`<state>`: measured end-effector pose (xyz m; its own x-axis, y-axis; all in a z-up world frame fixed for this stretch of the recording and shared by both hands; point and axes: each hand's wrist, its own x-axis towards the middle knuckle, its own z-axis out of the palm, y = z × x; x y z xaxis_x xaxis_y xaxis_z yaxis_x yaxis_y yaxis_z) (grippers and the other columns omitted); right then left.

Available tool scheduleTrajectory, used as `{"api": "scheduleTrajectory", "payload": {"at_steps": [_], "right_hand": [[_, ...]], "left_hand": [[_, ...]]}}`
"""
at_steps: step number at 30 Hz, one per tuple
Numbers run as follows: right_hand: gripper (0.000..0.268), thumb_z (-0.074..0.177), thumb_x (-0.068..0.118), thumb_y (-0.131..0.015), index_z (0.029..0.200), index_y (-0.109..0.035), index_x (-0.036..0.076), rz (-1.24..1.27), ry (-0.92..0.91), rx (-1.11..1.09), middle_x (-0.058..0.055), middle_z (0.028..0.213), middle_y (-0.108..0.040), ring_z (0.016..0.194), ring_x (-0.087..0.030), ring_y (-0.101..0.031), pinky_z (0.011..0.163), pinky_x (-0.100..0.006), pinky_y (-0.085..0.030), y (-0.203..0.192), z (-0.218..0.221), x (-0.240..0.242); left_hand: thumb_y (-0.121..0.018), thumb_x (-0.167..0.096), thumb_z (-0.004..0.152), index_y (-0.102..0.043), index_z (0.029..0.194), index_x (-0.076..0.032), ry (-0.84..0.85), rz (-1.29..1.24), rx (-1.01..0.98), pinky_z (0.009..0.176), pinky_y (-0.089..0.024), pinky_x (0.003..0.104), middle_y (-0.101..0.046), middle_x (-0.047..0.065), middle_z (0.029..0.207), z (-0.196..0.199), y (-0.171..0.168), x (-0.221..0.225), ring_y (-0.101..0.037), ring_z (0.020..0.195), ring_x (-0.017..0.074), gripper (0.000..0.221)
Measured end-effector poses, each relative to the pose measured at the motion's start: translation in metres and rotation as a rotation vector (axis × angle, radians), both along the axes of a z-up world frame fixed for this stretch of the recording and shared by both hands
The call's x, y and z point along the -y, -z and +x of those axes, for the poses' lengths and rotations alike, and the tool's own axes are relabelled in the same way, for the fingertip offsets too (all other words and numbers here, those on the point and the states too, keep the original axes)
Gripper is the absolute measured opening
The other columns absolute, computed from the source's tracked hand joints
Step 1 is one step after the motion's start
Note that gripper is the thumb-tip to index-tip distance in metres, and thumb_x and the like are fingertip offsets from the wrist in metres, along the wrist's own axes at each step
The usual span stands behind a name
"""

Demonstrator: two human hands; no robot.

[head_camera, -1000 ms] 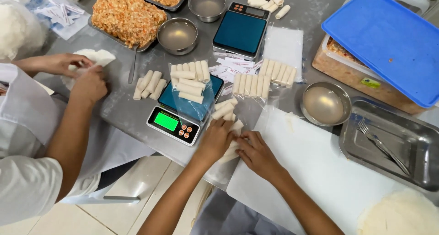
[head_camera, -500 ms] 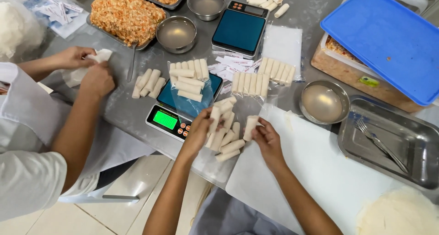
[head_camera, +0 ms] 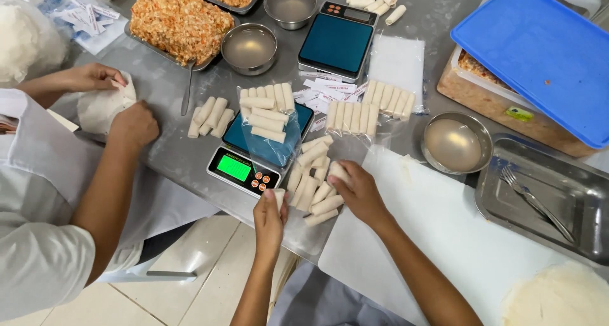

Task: The person wraps prepared spring rolls into clear plastic bags, placing them on a digital scale for weighing and then into a larger pile.

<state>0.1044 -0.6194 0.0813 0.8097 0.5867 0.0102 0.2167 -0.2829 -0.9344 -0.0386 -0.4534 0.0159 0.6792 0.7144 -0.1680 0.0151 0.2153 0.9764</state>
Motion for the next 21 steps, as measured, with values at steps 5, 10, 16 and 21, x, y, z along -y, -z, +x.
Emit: {"api": "scheduleTrajectory", "payload": {"at_steps": [5, 10, 16, 21], "right_hand": [[0.06, 0.098, 0.021, -0.069, 0.152, -0.048, 0.008, -0.145, -0.119, 0.412, -0.012, 0.128, -0.056, 0.122, -0.031, -0.054, 0.104, -0.041, -0.048, 0.01, 0.001, -0.005], [0.036, 0.092, 0.033, -0.076, 0.121, -0.067, 0.013, -0.319, -0.541, 0.917, -0.002, 0.112, -0.059, 0.105, -0.028, -0.05, 0.082, -0.042, -0.042, 0.032, -0.006, 0.011], [0.027, 0.101, 0.032, -0.062, 0.114, -0.068, 0.008, -0.174, -0.546, 0.493, -0.005, 0.108, -0.064, 0.104, -0.024, -0.056, 0.095, -0.04, -0.044, 0.026, -0.001, 0.014], [0.034, 0.1, 0.042, -0.055, 0.104, -0.067, 0.011, -0.092, -0.199, -0.097, 0.001, 0.078, -0.059, 0.067, -0.01, -0.056, 0.057, -0.027, -0.049, 0.018, 0.018, -0.005]], "left_hand": [[-0.046, -0.024, 0.109, -0.06, 0.122, 0.002, 0.004, 0.042, -0.03, 0.07, -0.049, 0.031, -0.061, 0.012, 0.087, -0.018, 0.007, 0.005, -0.059, 0.077, 0.0191, 0.032], [-0.059, -0.029, 0.1, -0.063, 0.125, -0.006, -0.004, 0.368, -0.03, 0.099, -0.047, 0.029, -0.07, 0.005, 0.118, -0.031, -0.023, 0.022, -0.064, 0.113, 0.0164, 0.035], [-0.054, -0.031, 0.102, -0.06, 0.124, -0.004, -0.049, 0.458, 0.028, 0.095, -0.049, 0.032, -0.067, 0.008, 0.116, -0.029, -0.02, 0.033, -0.063, 0.109, 0.019, 0.035], [-0.05, -0.035, 0.103, -0.053, 0.127, 0.001, 0.104, 0.558, 0.08, 0.093, -0.05, 0.038, -0.066, 0.014, 0.113, -0.025, 0.028, 0.05, -0.064, 0.105, 0.0276, 0.043]]}}
